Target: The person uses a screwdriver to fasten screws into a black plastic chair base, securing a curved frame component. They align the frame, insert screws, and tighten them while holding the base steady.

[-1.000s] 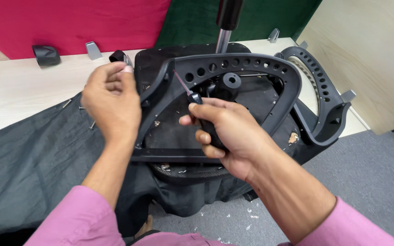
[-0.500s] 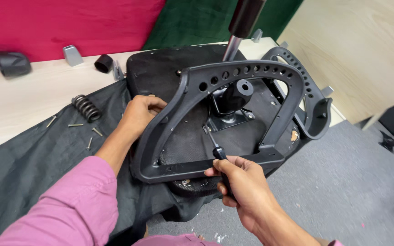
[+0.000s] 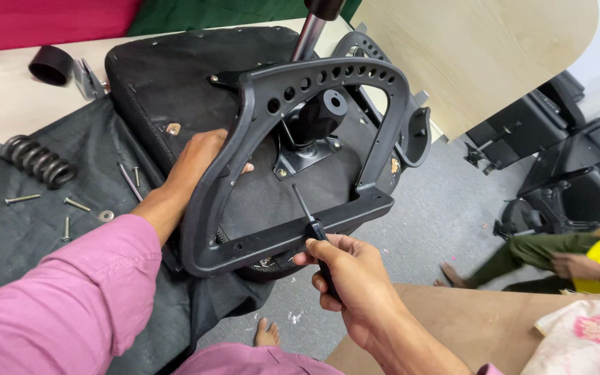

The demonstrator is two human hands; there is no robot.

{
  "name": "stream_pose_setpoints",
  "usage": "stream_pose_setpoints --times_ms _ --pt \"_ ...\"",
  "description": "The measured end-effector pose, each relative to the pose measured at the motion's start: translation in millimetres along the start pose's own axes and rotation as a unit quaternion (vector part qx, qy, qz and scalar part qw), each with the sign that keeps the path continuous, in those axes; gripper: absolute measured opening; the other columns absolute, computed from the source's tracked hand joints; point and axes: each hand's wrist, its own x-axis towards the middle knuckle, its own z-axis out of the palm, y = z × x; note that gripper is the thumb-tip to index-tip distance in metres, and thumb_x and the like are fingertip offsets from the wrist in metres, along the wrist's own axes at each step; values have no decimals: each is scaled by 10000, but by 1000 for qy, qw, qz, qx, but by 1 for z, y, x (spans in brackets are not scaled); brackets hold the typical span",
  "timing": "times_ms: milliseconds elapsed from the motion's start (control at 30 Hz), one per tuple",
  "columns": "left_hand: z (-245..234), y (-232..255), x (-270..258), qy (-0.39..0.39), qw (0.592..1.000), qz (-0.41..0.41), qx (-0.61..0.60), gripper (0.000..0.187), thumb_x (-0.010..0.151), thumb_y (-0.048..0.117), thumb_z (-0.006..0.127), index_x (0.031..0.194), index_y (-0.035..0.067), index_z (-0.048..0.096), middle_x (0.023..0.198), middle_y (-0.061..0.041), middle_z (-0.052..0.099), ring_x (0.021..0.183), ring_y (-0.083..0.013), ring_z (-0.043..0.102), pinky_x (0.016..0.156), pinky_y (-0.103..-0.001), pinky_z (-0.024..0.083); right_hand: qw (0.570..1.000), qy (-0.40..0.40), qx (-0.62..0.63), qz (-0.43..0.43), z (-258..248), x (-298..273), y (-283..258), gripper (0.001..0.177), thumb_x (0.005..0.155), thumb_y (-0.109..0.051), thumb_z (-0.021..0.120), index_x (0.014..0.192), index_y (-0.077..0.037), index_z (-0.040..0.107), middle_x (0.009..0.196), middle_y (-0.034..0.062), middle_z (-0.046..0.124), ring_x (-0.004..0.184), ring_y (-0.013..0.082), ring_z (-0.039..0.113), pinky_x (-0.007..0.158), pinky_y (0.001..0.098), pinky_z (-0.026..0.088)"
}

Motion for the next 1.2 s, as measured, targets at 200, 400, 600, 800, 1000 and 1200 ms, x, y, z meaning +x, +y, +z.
stream_pose_setpoints --times_ms 200,400,600,800,1000,1200 --pt "6 -6 -5 38 999 29 25 143 904 97 674 1000 21 748 1051 -127 697 943 -329 719 814 -418 548 1000 0 -7 -14 15 -4 -5 131 911 -142 620 947 -19 644 853 72 732 524 86 433 382 244 276" --pt "8 -7 -6 149 979 109 84 212 847 27 701 1055 6 732 1020 -183 701 891 -346 705 754 -421 550 1000 1 5 -24 23 -5 -12 118 913 -130 632 924 -12 623 854 104 735 530 95 441 381 244 278" --pt "-28 19 -7 396 866 -81 -295 94 977 50 683 952 8 602 799 -94 737 652 -111 747 513 -237 602 999 -16 32 -34 14 1 -17 122 913 -134 645 917 -17 610 868 109 737 532 99 451 381 246 285" --pt "-49 81 -11 450 845 68 -282 60 1004 6 737 987 -39 700 870 -79 738 740 -113 756 623 -229 642 998 -42 37 -42 -10 18 -18 120 914 -147 656 938 -36 617 873 114 741 526 102 446 383 249 287" --pt "-18 147 -8 411 856 106 -295 80 964 -23 744 1039 -41 764 910 -72 768 753 -93 739 660 -213 620 994 -88 35 -48 -62 38 -18 130 912 -146 651 914 -20 620 885 95 757 519 97 444 381 255 284" --pt "51 183 -5 308 895 -19 -322 135 902 -16 723 1030 -18 766 854 -72 759 708 -98 706 647 -222 591 993 -99 29 -52 -121 60 -26 124 931 -163 650 917 -46 611 890 89 750 529 83 448 394 239 277"
